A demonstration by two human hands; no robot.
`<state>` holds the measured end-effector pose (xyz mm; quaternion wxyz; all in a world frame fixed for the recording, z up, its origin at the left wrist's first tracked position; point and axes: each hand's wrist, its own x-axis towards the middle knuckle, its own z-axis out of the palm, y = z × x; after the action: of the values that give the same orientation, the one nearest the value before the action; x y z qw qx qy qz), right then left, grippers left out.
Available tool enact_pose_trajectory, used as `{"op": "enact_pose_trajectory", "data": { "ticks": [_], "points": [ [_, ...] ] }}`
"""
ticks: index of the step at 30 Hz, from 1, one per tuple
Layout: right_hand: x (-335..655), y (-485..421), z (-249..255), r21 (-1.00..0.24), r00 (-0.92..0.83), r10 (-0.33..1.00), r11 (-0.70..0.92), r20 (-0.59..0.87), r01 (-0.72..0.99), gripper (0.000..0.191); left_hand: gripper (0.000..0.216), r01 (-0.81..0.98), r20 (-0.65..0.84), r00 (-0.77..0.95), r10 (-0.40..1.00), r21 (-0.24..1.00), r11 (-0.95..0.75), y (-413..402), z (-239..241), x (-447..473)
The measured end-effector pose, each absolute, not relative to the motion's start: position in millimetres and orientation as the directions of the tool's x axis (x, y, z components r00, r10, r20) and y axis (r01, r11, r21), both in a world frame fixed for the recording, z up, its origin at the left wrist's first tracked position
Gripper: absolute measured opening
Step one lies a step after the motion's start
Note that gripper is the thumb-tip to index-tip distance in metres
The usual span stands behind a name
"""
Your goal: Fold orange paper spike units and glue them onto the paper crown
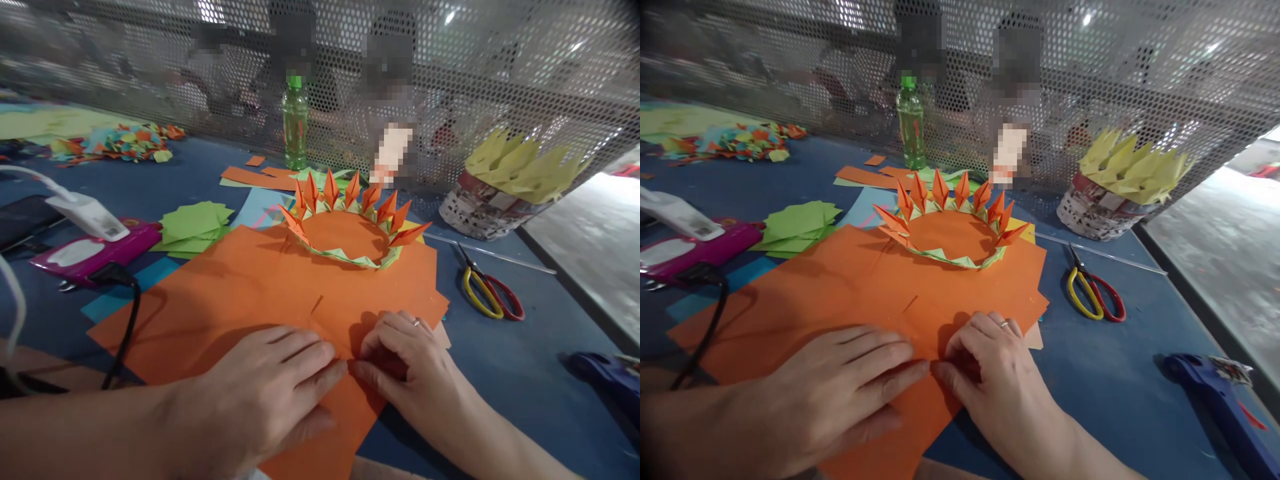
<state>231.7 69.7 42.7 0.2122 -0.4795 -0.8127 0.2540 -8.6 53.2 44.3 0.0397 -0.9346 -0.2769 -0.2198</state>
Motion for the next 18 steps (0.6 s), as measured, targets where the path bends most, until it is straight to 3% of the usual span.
{"op": "enact_pose_trajectory", "data": {
  "ticks": [9, 18],
  "points": [
    [229, 67, 43, -0.599, -0.411, 0.908, 0.374, 0.082, 0.708, 0.019, 0.036, 0.557, 0.391, 0.749, 0.534, 0.064, -0.828, 53, 48, -7],
    [241, 78, 48, -0.612, -0.421, 0.907, 0.316, -0.030, 0.725, 0.014, 0.044, 0.539, 0.407, 0.744, 0.530, 0.102, -0.836, 53, 46, -10]
  ]
}}
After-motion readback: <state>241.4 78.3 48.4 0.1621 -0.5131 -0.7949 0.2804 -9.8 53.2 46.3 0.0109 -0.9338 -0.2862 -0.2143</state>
